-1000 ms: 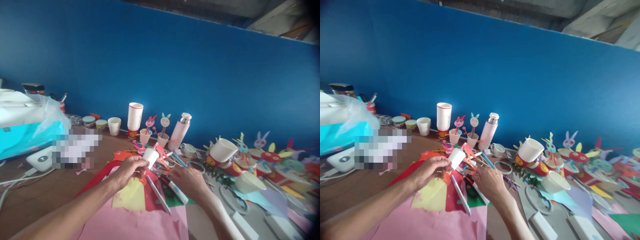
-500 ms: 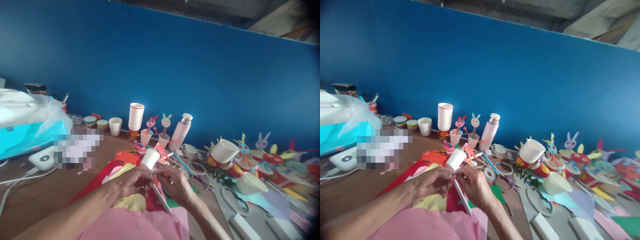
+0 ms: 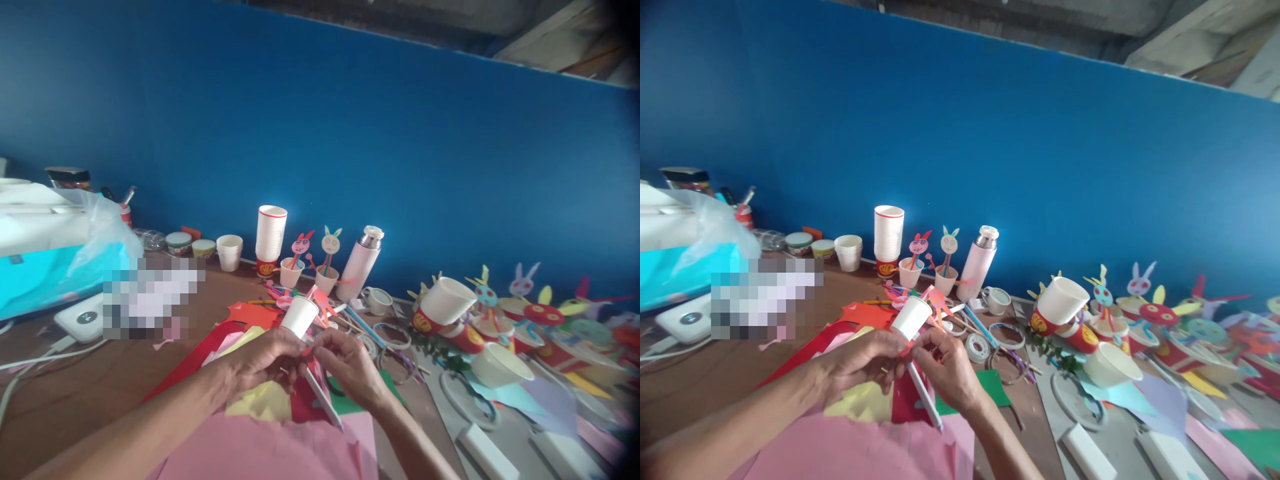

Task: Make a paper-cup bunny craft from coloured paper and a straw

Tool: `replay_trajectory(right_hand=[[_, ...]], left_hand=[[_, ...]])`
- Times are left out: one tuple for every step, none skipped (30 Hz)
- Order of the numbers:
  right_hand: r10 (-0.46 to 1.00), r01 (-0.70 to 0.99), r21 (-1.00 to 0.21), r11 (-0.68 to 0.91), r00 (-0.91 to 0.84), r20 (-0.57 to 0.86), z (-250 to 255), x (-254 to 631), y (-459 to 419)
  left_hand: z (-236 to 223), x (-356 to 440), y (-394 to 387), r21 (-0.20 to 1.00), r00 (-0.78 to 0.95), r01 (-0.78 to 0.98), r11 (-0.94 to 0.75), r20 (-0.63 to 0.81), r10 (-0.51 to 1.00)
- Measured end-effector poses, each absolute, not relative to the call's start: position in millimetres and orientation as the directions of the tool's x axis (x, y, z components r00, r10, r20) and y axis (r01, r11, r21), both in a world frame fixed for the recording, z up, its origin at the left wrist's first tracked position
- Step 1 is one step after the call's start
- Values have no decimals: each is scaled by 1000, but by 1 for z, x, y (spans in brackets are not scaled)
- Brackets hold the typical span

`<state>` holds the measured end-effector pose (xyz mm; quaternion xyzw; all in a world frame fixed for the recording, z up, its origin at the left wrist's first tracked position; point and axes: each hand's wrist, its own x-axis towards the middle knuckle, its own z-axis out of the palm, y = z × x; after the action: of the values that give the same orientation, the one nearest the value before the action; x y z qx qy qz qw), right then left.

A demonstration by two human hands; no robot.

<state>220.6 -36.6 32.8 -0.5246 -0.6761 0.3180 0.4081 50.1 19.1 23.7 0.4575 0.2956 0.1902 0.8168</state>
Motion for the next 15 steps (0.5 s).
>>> replay_trajectory(right_hand=[[979, 401, -893, 203, -98, 178, 32, 220, -36], [986, 353, -921, 165, -86, 144, 31, 219, -35], [990, 312, -941, 134, -77, 116, 30, 219, -34], [993, 281, -953, 109, -66, 94, 29, 219, -33], [995, 261, -961, 89, -56, 77, 29, 219, -33], [997, 249, -966, 75, -49, 65, 28, 219, -32], [997, 243, -968, 65, -45, 56, 27, 219, -31], [998, 240, -969, 60, -41, 52, 26, 219, -31], [998, 239, -969, 58, -39, 50, 26, 219, -30], [998, 240, -969, 57, -37, 50, 25, 219, -30], [998, 241, -969, 56, -35, 48, 25, 219, -30], [998, 242, -969, 55, -32, 49, 25, 218, -30], [998, 242, -969, 54, -30, 49, 25, 218, -30], [998, 243, -969, 54, -28, 48, 25, 218, -30], [998, 243, -968, 54, -28, 48, 26, 218, -30]], left_hand=[[24, 48, 23, 886, 734, -31, 463, -294, 612], [25, 46, 28, 908, 709, -49, 416, -262, 655], [24, 42, 34, 922, 682, -61, 381, -240, 690], [23, 39, 42, 938, 650, -71, 339, -215, 729], [21, 34, 50, 947, 599, -93, 308, -195, 777], [18, 30, 58, 944, 542, -113, 309, -202, 816], [14, 26, 66, 928, 482, -148, 341, -234, 845], [11, 23, 73, 897, 415, -203, 393, -285, 864], [7, 20, 80, 882, 378, -219, 418, -318, 869], [3, 18, 85, 872, 358, -229, 432, -337, 870], [-1, 17, 89, 862, 341, -241, 447, -355, 870], [-4, 17, 92, 851, 330, -255, 460, -370, 868], [-6, 17, 94, 840, 327, -270, 471, -380, 865], [-8, 19, 95, 828, 327, -287, 481, -388, 862], [-8, 20, 96, 817, 331, -303, 492, -394, 858]])
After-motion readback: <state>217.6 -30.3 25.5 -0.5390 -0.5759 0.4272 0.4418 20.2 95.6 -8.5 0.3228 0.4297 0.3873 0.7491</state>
